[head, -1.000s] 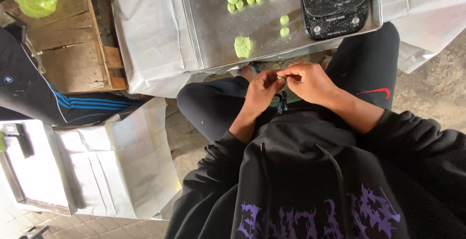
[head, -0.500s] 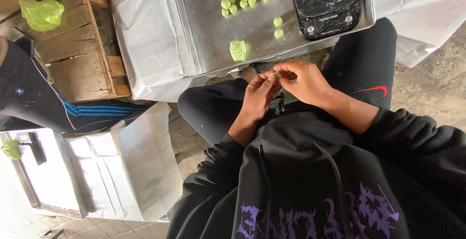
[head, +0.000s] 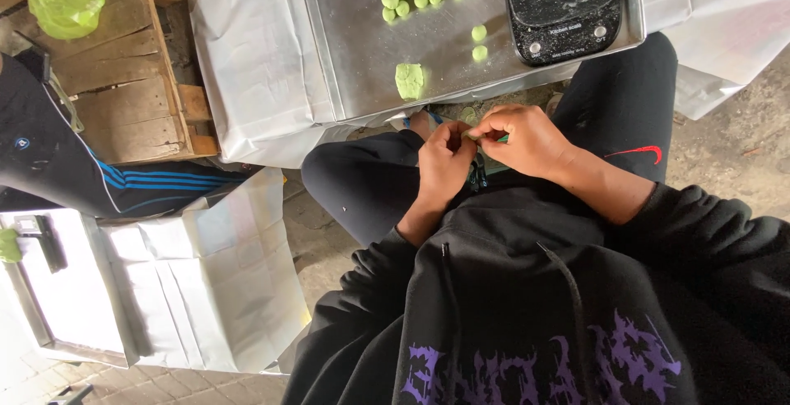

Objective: The person is taking small pieces of green dough, rolling them into balls, and placing them on a metal tray.

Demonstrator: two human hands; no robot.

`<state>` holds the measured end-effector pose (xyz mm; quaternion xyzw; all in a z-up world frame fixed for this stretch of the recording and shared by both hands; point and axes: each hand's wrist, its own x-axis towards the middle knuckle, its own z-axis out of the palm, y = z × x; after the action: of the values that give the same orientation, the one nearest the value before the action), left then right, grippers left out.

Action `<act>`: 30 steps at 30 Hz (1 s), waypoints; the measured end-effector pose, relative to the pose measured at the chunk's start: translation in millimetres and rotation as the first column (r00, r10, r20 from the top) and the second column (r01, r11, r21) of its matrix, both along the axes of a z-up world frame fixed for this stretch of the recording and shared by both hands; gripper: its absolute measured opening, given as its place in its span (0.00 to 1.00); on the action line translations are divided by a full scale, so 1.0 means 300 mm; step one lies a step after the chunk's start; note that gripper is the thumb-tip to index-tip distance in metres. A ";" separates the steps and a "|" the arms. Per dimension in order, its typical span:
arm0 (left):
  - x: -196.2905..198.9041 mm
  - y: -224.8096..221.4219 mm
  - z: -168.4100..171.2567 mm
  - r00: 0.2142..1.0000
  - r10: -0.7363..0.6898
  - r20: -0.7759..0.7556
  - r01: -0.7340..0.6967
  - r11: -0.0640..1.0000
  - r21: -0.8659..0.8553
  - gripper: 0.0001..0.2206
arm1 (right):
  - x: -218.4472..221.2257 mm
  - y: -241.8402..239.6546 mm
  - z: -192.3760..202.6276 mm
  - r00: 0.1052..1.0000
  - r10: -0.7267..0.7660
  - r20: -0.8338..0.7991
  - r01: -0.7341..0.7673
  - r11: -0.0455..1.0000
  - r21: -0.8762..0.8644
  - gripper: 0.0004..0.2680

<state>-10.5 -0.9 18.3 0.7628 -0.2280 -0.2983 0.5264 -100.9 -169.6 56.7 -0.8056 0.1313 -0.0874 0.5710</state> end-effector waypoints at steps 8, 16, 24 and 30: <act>0.002 -0.009 0.072 0.993 -0.015 -0.118 0.014 1.000 -0.009 0.10 | 0.006 -0.012 -0.121 0.974 -0.225 0.014 0.226 0.973 -0.051 0.06; 0.015 0.009 -0.121 0.891 0.150 -0.429 -0.219 0.969 -0.116 0.07 | 0.000 0.007 0.014 0.999 0.034 0.030 -0.037 0.996 0.081 0.10; 0.037 -0.014 -0.028 0.740 -0.085 -0.667 -0.215 0.910 -0.355 0.28 | -0.004 -0.017 0.054 0.992 -0.051 0.111 0.039 0.993 0.111 0.07; 0.032 -0.151 0.170 0.490 -0.220 -0.844 -0.351 0.836 -0.421 0.48 | 0.010 0.039 0.144 0.976 0.085 0.200 -0.019 0.951 -0.308 0.03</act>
<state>-0.9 -46.1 69.5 0.3319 0.0253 -0.5415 0.7720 -97.9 -158.0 100.0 -0.8733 0.0335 -0.1764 0.4529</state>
